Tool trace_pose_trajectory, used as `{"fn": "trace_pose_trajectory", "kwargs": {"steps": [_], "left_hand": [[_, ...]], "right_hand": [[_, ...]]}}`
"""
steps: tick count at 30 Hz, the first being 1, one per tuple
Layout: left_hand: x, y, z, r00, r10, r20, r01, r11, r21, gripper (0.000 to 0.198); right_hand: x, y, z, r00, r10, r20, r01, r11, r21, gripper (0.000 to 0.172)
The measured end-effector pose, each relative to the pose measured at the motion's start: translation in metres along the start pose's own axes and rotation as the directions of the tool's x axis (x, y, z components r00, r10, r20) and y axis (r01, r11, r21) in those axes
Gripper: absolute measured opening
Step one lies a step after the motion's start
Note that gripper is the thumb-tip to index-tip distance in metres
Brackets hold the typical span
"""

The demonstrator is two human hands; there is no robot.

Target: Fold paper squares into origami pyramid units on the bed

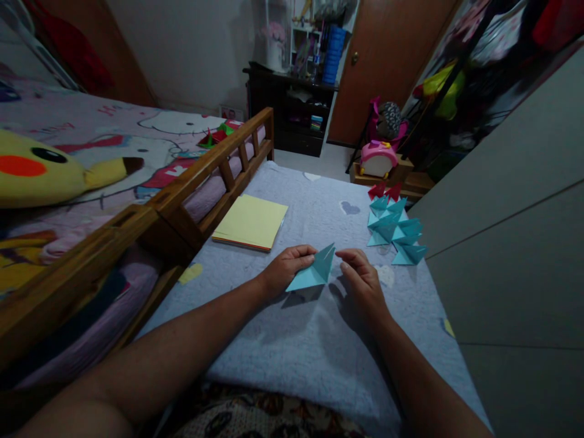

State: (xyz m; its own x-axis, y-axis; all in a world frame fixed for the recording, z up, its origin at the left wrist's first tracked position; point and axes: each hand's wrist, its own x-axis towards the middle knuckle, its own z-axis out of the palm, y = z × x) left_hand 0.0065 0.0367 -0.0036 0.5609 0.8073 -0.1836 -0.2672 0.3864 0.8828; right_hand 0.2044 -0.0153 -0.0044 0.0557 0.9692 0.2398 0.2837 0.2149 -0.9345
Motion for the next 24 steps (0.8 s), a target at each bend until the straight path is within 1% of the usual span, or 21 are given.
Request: {"fn": "trace_pose_trajectory", "kwargs": {"steps": [2,4,7,10,13,16,18,20,22,24], "left_hand": [[0.001,0.0,-0.002,0.999,-0.034,0.036,0.035,0.998,-0.046,0.037],[0.002,-0.001,-0.003,0.994,-0.038,0.102,0.048,0.994,-0.1,0.039],[0.004,-0.004,-0.006,0.977,-0.022,0.211,0.055,0.987,-0.151,0.049],[0.004,-0.007,-0.007,0.968,-0.021,0.25,0.059,0.988,-0.143,0.061],[0.004,-0.008,-0.008,0.971,-0.013,0.24,0.04,0.993,-0.109,0.069],[0.004,-0.007,-0.009,0.977,-0.011,0.214,0.024,0.998,-0.056,0.072],[0.004,-0.006,-0.009,0.982,-0.035,0.183,0.044,0.998,-0.047,0.07],[0.004,-0.004,-0.008,0.987,-0.074,0.14,0.088,0.991,-0.1,0.061],[0.004,-0.003,-0.006,0.992,-0.088,0.089,0.103,0.977,-0.188,0.051],[0.004,-0.001,-0.004,0.997,-0.074,0.038,0.081,0.964,-0.252,0.045]], "right_hand": [[0.0,-0.001,0.001,0.995,-0.092,0.038,0.093,0.995,-0.022,0.025],[-0.001,-0.003,0.002,0.983,-0.144,0.111,0.147,0.989,-0.02,0.033],[-0.002,-0.007,0.004,0.954,-0.173,0.243,0.187,0.982,-0.032,0.042],[-0.003,-0.01,0.004,0.932,-0.198,0.305,0.211,0.977,-0.011,0.044],[-0.003,-0.01,0.002,0.921,-0.183,0.344,0.183,0.983,0.033,0.038],[-0.002,-0.01,0.0,0.899,-0.156,0.41,0.144,0.988,0.06,0.026],[-0.001,-0.01,-0.002,0.889,-0.153,0.432,0.132,0.988,0.077,0.014],[0.001,-0.01,-0.005,0.9,-0.135,0.414,0.109,0.99,0.086,0.005],[0.002,-0.011,-0.009,0.925,-0.073,0.374,0.039,0.994,0.098,0.009],[0.003,-0.011,-0.012,0.945,0.007,0.326,-0.047,0.992,0.115,0.017]]}}
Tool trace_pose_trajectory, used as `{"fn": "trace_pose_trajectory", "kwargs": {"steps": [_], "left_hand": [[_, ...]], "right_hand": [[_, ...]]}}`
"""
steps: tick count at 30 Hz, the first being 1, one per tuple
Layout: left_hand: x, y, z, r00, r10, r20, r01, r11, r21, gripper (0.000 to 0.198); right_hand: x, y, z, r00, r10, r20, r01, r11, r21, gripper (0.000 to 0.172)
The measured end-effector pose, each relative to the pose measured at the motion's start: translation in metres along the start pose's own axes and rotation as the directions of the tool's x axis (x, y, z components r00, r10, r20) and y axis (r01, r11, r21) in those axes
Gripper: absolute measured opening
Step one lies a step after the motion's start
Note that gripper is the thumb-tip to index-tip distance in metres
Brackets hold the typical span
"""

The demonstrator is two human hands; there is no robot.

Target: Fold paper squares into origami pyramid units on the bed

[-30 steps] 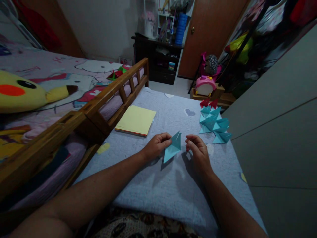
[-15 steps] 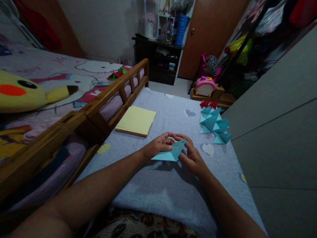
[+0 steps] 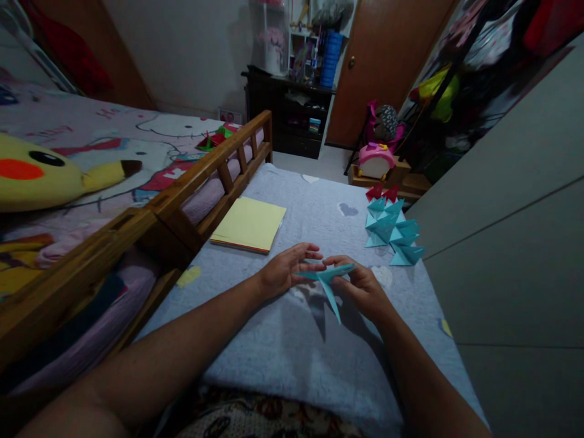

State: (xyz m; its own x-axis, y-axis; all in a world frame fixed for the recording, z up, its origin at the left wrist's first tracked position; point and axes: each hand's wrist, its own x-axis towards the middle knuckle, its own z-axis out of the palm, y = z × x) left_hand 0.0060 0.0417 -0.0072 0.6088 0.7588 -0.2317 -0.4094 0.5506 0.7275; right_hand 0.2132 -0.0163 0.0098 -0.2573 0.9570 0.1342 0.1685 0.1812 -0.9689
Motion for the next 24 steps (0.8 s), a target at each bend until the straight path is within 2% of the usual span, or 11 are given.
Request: {"fn": "trace_pose_trajectory", "kwargs": {"steps": [4,7,10,13,14,15,17,19,22,24], "left_hand": [[0.0,-0.001,0.003,0.991,0.102,-0.09,-0.099,0.994,0.037,0.052],[-0.003,-0.004,0.003,0.974,0.188,-0.128,-0.153,0.957,0.247,0.057],[-0.008,-0.006,0.003,0.946,0.299,-0.127,-0.2,0.843,0.499,0.052],[-0.014,-0.005,0.005,0.869,0.478,-0.127,-0.266,0.669,0.694,0.048],[-0.015,-0.005,0.006,0.858,0.502,-0.109,-0.271,0.622,0.735,0.049],[-0.016,-0.004,0.007,0.865,0.496,-0.084,-0.269,0.596,0.756,0.051],[-0.017,-0.005,0.01,0.915,0.402,-0.019,-0.261,0.629,0.732,0.057],[-0.015,-0.006,0.012,0.963,0.266,0.04,-0.233,0.751,0.618,0.062],[-0.01,-0.009,0.012,0.987,0.129,0.101,-0.157,0.923,0.352,0.056],[-0.008,-0.009,0.011,0.988,0.101,0.117,-0.125,0.967,0.22,0.048]], "right_hand": [[0.001,0.005,-0.002,0.977,0.08,-0.2,-0.069,0.996,0.059,0.02],[0.003,0.011,0.002,0.935,0.139,-0.326,-0.109,0.988,0.108,0.022],[0.004,0.014,0.004,0.914,0.136,-0.382,-0.105,0.989,0.1,0.021],[0.004,0.015,0.004,0.911,0.078,-0.405,-0.048,0.995,0.084,0.017],[0.003,0.015,0.004,0.911,0.061,-0.407,-0.031,0.996,0.082,0.016],[0.003,0.016,0.004,0.913,0.052,-0.404,-0.021,0.997,0.08,0.016],[0.002,0.018,0.004,0.92,0.043,-0.389,-0.018,0.997,0.069,0.015],[0.001,0.02,0.005,0.932,0.037,-0.361,-0.023,0.999,0.043,0.015],[0.001,0.02,0.007,0.948,0.035,-0.316,-0.039,0.999,-0.007,0.016],[0.001,0.018,0.008,0.956,0.038,-0.289,-0.052,0.998,-0.039,0.017]]}}
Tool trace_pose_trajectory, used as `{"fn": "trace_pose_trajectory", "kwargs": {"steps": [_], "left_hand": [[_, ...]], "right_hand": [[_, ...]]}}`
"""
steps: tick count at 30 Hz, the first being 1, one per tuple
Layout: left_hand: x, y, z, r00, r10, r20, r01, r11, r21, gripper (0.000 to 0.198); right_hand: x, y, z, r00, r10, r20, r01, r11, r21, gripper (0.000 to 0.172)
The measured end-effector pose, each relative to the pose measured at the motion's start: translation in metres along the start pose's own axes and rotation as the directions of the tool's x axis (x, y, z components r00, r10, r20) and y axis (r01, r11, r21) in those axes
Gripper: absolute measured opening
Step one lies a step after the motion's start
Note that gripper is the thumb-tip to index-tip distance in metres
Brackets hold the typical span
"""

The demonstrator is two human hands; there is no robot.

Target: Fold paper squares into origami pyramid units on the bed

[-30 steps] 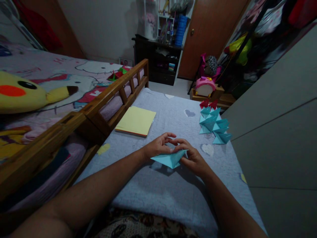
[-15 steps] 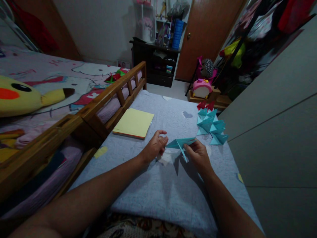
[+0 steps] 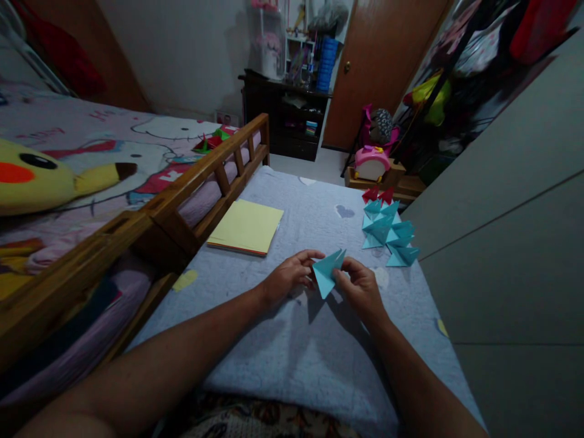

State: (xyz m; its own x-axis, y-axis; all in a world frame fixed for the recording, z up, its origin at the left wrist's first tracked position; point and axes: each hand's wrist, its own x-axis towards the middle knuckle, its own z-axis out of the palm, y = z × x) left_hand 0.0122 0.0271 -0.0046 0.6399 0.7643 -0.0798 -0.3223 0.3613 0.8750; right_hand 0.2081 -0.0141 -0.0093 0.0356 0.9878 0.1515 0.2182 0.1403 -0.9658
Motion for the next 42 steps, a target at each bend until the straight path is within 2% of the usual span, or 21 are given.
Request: {"fn": "trace_pose_trajectory", "kwargs": {"steps": [2,7,10,12,15,19,21,23,27,32,38,42], "left_hand": [[0.001,0.001,-0.001,1.0,-0.013,-0.018,0.012,1.0,-0.025,0.042],[0.001,0.002,0.0,0.992,-0.03,-0.122,0.045,0.991,0.122,0.036],[0.003,0.0,-0.001,0.979,-0.023,-0.202,0.043,0.995,0.093,0.038],[0.004,-0.001,-0.001,0.97,-0.021,-0.241,0.038,0.997,0.069,0.038],[0.005,-0.002,-0.001,0.97,-0.005,-0.243,0.024,0.997,0.078,0.039],[0.004,-0.001,0.001,0.983,0.008,-0.183,0.01,0.995,0.098,0.041],[0.003,-0.001,0.0,0.989,0.009,-0.148,0.008,0.993,0.115,0.041],[0.002,-0.001,0.0,0.993,0.012,-0.12,0.004,0.991,0.132,0.043],[0.001,0.0,-0.002,0.991,0.02,-0.13,0.0,0.989,0.151,0.052],[0.001,0.002,-0.004,0.989,-0.003,-0.151,0.029,0.985,0.17,0.049],[0.001,0.001,-0.007,0.992,-0.033,-0.123,0.053,0.984,0.169,0.046],[0.0,0.002,-0.007,0.995,-0.07,-0.076,0.083,0.979,0.184,0.043]], "right_hand": [[0.0,-0.004,0.001,1.0,-0.004,0.016,0.005,0.999,-0.035,0.017],[0.001,-0.014,0.007,0.999,-0.047,0.028,0.05,0.991,-0.12,0.015],[0.001,-0.015,0.011,0.996,-0.086,-0.012,0.083,0.983,-0.166,0.013],[0.0,-0.014,0.013,0.997,-0.064,-0.041,0.057,0.985,-0.161,0.014],[-0.002,-0.012,0.016,0.998,0.048,-0.042,-0.049,0.998,-0.039,0.021],[-0.003,-0.012,0.017,0.971,0.224,0.079,-0.236,0.949,0.211,0.027],[-0.002,-0.013,0.015,0.96,0.267,0.089,-0.281,0.927,0.25,0.028],[0.0,-0.014,0.01,0.962,0.267,0.055,-0.272,0.931,0.244,0.029],[0.002,-0.02,-0.013,0.969,0.241,-0.05,-0.227,0.955,0.193,0.03],[-0.005,-0.018,-0.066,0.948,0.208,-0.239,-0.189,0.977,0.101,0.033],[-0.031,-0.001,-0.127,0.891,0.209,-0.402,-0.244,0.969,-0.037,0.036],[-0.043,0.01,-0.15,0.825,0.161,-0.542,-0.235,0.969,-0.071,0.035]]}}
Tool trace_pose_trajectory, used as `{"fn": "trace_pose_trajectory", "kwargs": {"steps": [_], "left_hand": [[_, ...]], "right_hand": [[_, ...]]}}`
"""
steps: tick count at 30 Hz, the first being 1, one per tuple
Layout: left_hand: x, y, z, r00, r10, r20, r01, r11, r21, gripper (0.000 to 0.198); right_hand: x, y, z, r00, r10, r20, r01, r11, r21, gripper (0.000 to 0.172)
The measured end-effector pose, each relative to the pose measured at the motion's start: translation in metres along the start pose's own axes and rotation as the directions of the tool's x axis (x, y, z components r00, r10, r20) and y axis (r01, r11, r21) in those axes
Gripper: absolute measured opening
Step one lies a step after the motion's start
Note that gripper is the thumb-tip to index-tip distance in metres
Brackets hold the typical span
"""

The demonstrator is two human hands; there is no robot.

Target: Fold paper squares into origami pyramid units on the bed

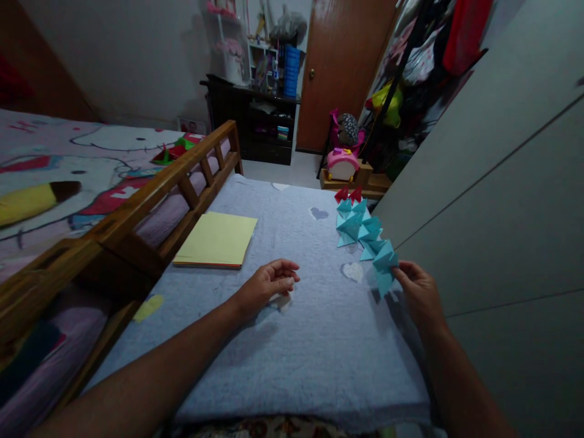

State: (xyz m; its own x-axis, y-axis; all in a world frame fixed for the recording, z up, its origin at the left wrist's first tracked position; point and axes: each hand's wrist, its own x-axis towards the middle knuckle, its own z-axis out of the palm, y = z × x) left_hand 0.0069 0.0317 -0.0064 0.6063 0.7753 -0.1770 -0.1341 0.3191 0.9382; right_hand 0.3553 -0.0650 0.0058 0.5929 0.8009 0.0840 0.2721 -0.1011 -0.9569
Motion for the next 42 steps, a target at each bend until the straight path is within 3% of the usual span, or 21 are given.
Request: {"fn": "trace_pose_trajectory", "kwargs": {"steps": [5,16,27,42], "left_hand": [[-0.002,0.001,-0.001,1.0,-0.012,0.008,0.012,1.0,0.027,0.041],[0.0,0.0,-0.004,0.999,-0.004,0.052,-0.001,0.996,0.09,0.038],[-0.001,-0.001,-0.006,0.997,-0.021,0.074,0.014,0.996,0.093,0.036],[-0.002,-0.002,-0.006,0.996,-0.022,0.085,0.013,0.994,0.11,0.035]], "right_hand": [[0.008,0.02,0.001,0.968,-0.038,-0.249,0.018,0.996,-0.082,0.039],[0.025,0.043,0.002,0.973,-0.152,-0.175,0.047,0.868,-0.495,0.03],[0.028,0.045,-0.01,0.987,-0.125,-0.097,0.05,0.83,-0.555,0.04],[0.033,0.053,-0.005,0.967,-0.237,-0.093,0.11,0.72,-0.685,0.042]]}}
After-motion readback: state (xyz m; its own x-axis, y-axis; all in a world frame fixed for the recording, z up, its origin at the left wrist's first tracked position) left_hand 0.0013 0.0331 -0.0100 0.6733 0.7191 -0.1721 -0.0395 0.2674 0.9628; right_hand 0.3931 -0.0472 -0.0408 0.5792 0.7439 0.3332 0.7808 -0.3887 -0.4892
